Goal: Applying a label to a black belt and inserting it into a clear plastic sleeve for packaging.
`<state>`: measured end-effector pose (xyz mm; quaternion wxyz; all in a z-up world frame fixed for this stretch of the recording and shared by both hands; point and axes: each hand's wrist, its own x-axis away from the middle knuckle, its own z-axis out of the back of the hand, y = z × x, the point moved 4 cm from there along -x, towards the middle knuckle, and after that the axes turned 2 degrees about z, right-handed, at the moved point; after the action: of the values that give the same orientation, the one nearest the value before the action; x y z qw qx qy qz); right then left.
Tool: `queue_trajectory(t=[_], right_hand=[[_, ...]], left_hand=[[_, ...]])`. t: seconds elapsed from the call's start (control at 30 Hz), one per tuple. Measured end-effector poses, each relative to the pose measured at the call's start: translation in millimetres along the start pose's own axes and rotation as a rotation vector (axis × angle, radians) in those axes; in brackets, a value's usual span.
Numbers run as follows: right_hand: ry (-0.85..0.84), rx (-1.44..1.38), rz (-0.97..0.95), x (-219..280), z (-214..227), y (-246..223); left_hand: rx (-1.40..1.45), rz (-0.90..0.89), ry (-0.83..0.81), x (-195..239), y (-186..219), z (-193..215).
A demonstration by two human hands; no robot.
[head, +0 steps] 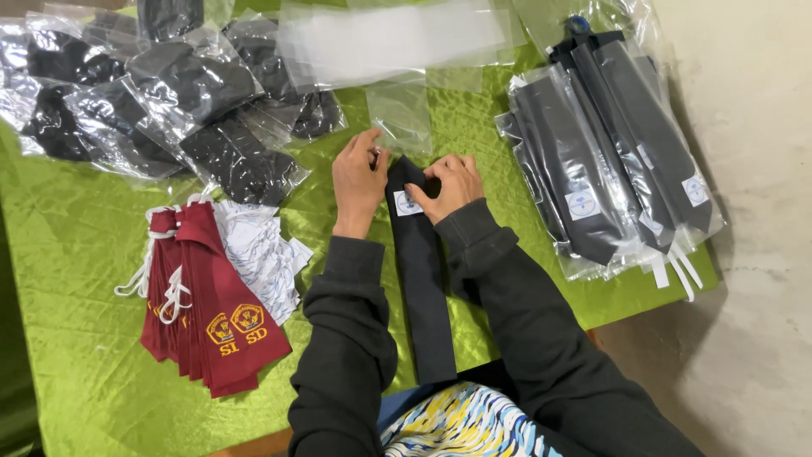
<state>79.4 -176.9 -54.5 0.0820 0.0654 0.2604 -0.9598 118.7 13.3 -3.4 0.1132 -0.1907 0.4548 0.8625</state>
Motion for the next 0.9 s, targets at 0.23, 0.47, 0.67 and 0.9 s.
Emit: queue_trajectory(t=[0.23, 0.47, 0.67, 0.9], right_hand=[[0.044, -0.236, -0.128, 3, -3, -2], [0.126, -0.497, -0.168, 4, 23, -24], [0.140, -0.561, -0.186, -1, 17, -13], [0.152, -0.664, -0.158, -8, 0, 9]], left_hand=[[0.034, 0.060, -0.002, 0, -5, -2], [0.058, 0.090, -0.006, 1, -4, -1], [0.194, 0.110, -0.010, 4, -7, -4], [0.251, 0.081, -0.037, 5, 4, 1]])
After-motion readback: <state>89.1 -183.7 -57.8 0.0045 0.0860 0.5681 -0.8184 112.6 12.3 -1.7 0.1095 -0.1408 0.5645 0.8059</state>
